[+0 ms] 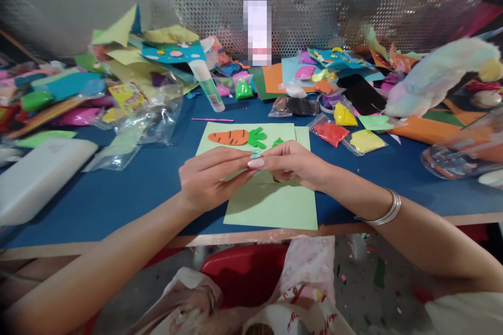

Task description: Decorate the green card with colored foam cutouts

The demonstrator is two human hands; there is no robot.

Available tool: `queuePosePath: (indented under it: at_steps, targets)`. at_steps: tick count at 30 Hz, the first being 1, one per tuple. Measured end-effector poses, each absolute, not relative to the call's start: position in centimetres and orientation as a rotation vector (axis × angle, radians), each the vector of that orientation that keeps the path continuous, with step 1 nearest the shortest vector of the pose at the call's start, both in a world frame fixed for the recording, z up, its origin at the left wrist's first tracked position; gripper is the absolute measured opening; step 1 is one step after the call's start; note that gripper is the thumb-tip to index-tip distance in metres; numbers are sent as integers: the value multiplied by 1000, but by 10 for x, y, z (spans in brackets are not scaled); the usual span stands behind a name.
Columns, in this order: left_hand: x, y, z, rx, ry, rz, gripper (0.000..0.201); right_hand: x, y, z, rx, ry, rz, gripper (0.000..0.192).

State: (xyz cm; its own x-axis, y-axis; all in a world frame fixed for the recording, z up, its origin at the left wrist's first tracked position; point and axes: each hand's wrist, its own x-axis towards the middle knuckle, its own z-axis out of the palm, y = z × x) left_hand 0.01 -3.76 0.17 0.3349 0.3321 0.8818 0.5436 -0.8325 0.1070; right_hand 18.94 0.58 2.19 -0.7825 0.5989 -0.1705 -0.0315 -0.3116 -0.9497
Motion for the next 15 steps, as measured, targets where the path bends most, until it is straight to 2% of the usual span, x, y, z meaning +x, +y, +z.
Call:
queuePosePath:
  at_steps: [3,8,15]
  targets:
    - [-1,-37,1,-2363,-815,-1495,13,188,5,23,-754,-1485,2095,29]
    - [-2,-36,-1,-2392,-854,-1479,17,185,3,22,-868,-1554,1982,16]
    - [-2,-39,4,-2347,-1010,-1532,21,186,6,20,-912,-1428,1905,23]
